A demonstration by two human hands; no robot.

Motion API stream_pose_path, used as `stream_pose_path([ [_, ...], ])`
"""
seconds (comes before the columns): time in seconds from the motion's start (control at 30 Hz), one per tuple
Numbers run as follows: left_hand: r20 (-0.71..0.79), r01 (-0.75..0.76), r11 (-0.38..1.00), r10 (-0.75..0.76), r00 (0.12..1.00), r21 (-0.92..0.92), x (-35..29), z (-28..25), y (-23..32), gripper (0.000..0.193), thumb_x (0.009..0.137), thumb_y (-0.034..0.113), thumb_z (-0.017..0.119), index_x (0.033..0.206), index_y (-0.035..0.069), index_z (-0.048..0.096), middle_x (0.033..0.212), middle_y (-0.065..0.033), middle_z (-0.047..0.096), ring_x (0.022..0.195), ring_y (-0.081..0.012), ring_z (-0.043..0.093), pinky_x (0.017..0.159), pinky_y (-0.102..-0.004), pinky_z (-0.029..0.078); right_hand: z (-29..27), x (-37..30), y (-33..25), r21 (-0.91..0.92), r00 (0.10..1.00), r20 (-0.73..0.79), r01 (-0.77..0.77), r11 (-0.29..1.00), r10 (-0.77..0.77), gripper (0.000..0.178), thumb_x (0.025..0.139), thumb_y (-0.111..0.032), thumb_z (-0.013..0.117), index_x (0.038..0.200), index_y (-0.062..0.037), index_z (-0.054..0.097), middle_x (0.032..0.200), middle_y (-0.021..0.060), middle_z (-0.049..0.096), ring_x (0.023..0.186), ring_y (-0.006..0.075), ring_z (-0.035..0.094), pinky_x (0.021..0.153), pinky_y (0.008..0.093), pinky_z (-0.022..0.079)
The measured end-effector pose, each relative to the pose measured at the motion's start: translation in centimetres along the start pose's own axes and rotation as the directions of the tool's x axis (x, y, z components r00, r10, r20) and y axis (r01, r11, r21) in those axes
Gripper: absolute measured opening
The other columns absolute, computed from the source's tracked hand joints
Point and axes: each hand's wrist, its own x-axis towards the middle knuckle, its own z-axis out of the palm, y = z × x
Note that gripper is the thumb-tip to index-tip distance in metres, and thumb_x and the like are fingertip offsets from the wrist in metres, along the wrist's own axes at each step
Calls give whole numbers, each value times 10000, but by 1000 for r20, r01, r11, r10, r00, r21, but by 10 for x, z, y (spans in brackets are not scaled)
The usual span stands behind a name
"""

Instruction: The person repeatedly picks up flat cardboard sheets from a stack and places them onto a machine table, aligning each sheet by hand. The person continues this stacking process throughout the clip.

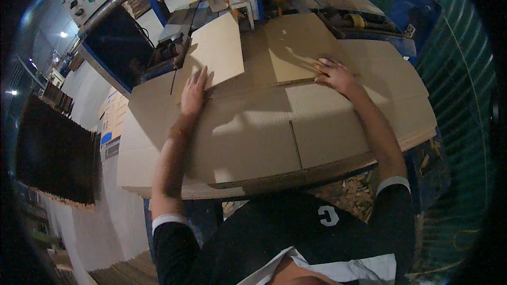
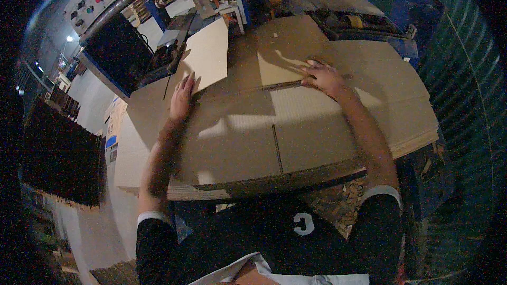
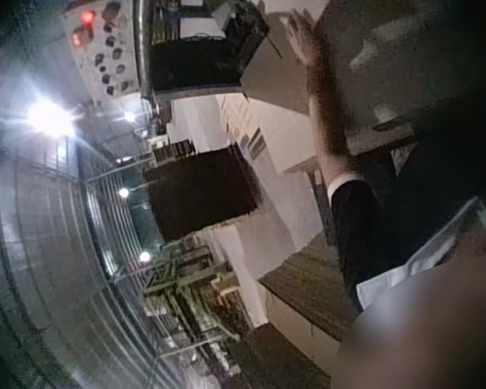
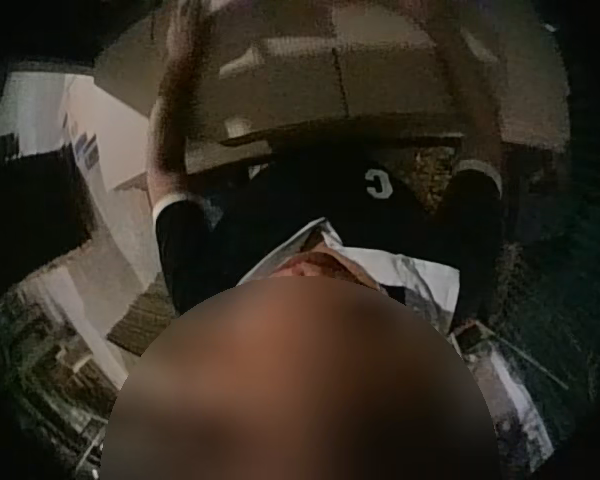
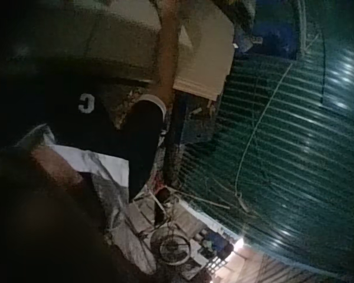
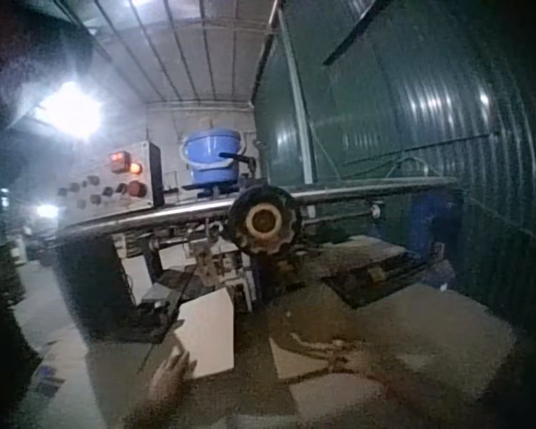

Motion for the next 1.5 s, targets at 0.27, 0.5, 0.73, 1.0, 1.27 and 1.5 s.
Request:
stream_pose_path([
  [0.27, -309, 217, 955, -149, 939, 200, -41, -31, -13, 750, 731, 182, 695, 1350, 25, 302, 1343, -204, 370, 1261, -360, 326, 1028, -448, 268, -26, -63, -5, 30, 956, -283, -69, 997, 75, 578, 806, -291, 602, 1302, -69, 408, 1404, 167, 304, 1270, 339, 325, 1038, 408, 285],
  [0.5, -627, 742, 505, -764, 148, -440, -257, -100, -73, 722, 828, 323, 617, 1288, -137, 303, 1326, -331, 326, 1224, -389, 366, 1027, -430, 277, 7, -272, 148, 363, 373, -702, -546, 755, 607, 546, 832, -348, 605, 1208, 30, 483, 1189, 208, 504, 1069, 337, 497, 924, 408, 394],
  [0.73, -546, 966, 219, -831, 109, -139, -289, -44, -108, 787, 793, 454, 583, 1309, -79, 320, 1340, -321, 305, 1261, -419, 302, 1008, -457, 298, 17, -279, 195, 614, 326, -352, -627, 479, 877, 618, 865, -379, 538, 1317, 12, 384, 1359, 154, 400, 1223, 264, 389, 1005, 363, 333],
  [1.0, -691, 762, 572, -683, 237, -304, -227, -112, -26, 771, 809, 346, 593, 1367, -50, 237, 1419, -300, 183, 1330, -387, 204, 1074, -416, 203, -40, -263, 136, 860, 79, -384, -331, 387, 920, 442, 852, -273, 505, 1232, -50, 528, 1313, 111, 456, 1070, 263, 534, 897, 366, 445],
  [1.27, -838, 325, 944, -218, 501, -50, -138, -201, -13, 829, 796, 63, 623, 1413, 9, 71, 1439, -282, 140, 1323, -356, 237, 993, -337, 352, -42, -263, 135, 207, 66, -636, -945, 252, 769, 459, 797, -395, 542, 1129, -85, 609, 1026, 104, 639, 894, 303, 600, 762, 400, 489],
  [1.5, -655, 0, 709, -651, 383, -705, -163, -163, -32, 516, 802, 134, 610, 1253, 9, 394, 1155, -122, 468, 991, -201, 520, 841, -317, 427, -56, -265, 154, 952, 288, -277, -48, 302, 917, 503, 830, -258, 577, 1227, 32, 468, 1172, 175, 536, 948, 291, 573, 815, 390, 468],
])
